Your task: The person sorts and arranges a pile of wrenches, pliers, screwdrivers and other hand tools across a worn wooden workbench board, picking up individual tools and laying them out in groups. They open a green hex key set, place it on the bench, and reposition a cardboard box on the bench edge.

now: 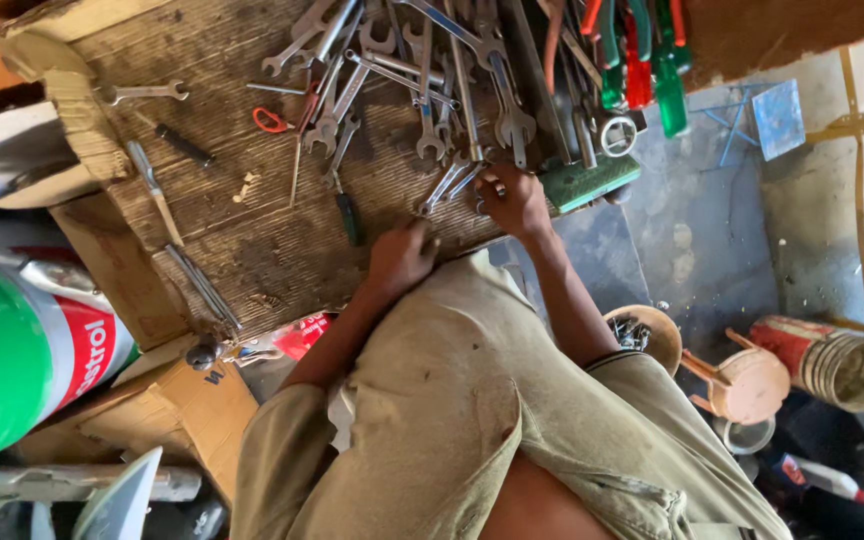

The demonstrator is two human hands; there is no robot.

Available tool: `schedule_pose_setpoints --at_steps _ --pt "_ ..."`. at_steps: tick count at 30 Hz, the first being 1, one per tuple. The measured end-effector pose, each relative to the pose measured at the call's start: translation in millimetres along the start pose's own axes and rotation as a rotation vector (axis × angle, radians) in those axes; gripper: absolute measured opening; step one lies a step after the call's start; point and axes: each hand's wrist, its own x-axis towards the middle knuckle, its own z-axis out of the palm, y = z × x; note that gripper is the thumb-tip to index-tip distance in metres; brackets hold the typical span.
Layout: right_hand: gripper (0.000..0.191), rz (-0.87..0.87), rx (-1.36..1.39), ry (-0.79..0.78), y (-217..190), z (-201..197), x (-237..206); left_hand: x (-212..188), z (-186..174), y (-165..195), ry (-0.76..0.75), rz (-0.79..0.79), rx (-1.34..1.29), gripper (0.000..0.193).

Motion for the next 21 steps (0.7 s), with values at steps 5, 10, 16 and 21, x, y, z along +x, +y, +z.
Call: schedule_pose_setpoints --at_steps 5,10,16,21 --pt "0.028 -0.153 -0.309 0.047 -8 59 45 -23 -25 -44 0.551 -0.331 0.035 0.058" --pt "0.029 -0.19 0.048 -0.012 1 80 66 -6 -26 -82 0.594 -0.501 0.067 0.04" --pt "0.015 0.257 0.485 -0.046 41 3 50 -14 -15 -93 0.74 -0.529 -0.002 0.039" --pt "0.019 0.131 0.015 -0.115 37 -41 4 -22 -20 -84 0.743 -0.454 0.123 0.055"
